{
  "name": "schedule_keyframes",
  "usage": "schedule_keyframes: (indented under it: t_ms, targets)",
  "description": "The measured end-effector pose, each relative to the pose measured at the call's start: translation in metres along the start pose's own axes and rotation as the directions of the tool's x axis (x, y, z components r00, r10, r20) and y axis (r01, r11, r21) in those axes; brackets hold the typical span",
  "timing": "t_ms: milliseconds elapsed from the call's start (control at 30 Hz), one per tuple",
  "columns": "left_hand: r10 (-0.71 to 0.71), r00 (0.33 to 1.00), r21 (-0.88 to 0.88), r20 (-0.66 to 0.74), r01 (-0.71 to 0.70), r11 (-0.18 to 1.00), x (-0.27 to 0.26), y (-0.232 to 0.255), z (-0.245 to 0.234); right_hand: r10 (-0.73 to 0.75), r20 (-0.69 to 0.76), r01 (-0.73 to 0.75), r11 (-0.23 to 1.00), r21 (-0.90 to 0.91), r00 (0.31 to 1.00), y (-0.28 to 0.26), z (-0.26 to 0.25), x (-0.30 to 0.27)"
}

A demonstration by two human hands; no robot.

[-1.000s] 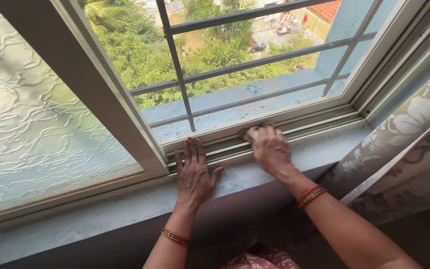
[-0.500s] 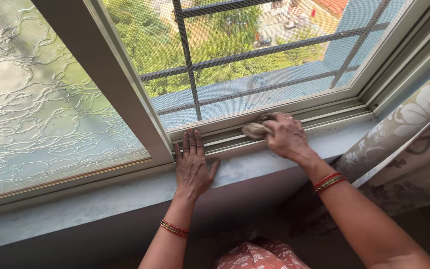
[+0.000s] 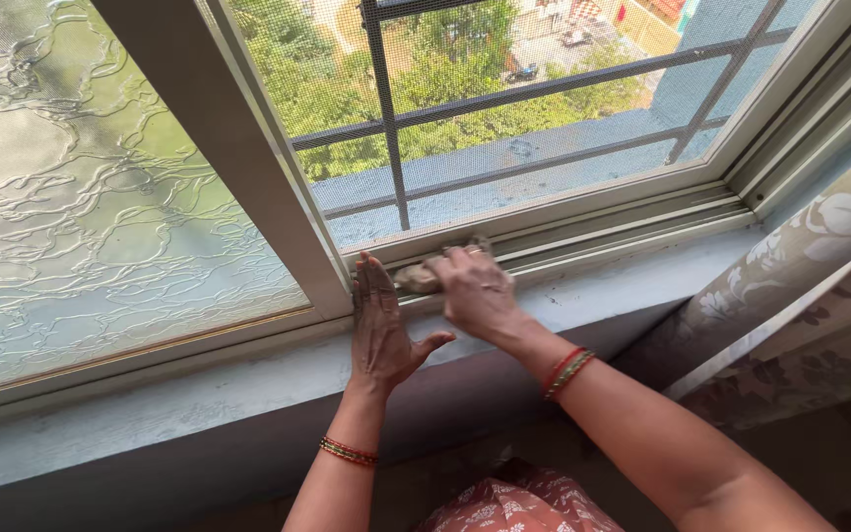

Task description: The person wipes the window frame and screen with a cloth. They clean the vertical and horizontal bars of the metal frame and the mesh screen, moving methodically from top to bottom and side to side.

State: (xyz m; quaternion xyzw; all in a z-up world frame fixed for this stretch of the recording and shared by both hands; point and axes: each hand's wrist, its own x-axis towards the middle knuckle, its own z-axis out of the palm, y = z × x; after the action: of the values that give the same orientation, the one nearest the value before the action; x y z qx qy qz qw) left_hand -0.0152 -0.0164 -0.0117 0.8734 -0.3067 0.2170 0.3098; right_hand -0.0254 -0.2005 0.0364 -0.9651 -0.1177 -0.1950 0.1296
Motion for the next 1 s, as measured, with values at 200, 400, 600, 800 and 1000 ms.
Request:
schedule_keyframes:
  t_ms: [200,400,600,800,1000]
  targets:
    - [0.009,1.000,-0.024,0.028,-0.009,1.000,0.002,0.005,-0.008,-0.201,0.035,0.191,0.963,0.193,0.979,-0.020,-0.010,0.009]
    - [-0.014,0.990,0.233,0.142,-0.020,0.972,0.008,0.015,-0.009,-0.074,-0.009,0.074,0.996,0.047,0.997,0.031,-0.028,-0.016]
    - [-0.027,0.992,0.282,0.124,-0.009,0.959,0.005,0.015,-0.003,0.070,-0.080,-0.076,0.994,-0.079,0.994,0.153,-0.064,-0.055]
    - [0.028,1.000,0.370,-0.003,-0.025,0.929,0.015,0.028,0.029,0.363,-0.051,-0.353,0.925,0.141,0.930,0.222,-0.113,-0.063]
    - [0.100,0.968,0.264,0.229,-0.161,0.951,0.062,0.095,0.090,0.103,-0.116,-0.098,0.994,0.045,0.988,0.152,-0.058,-0.041]
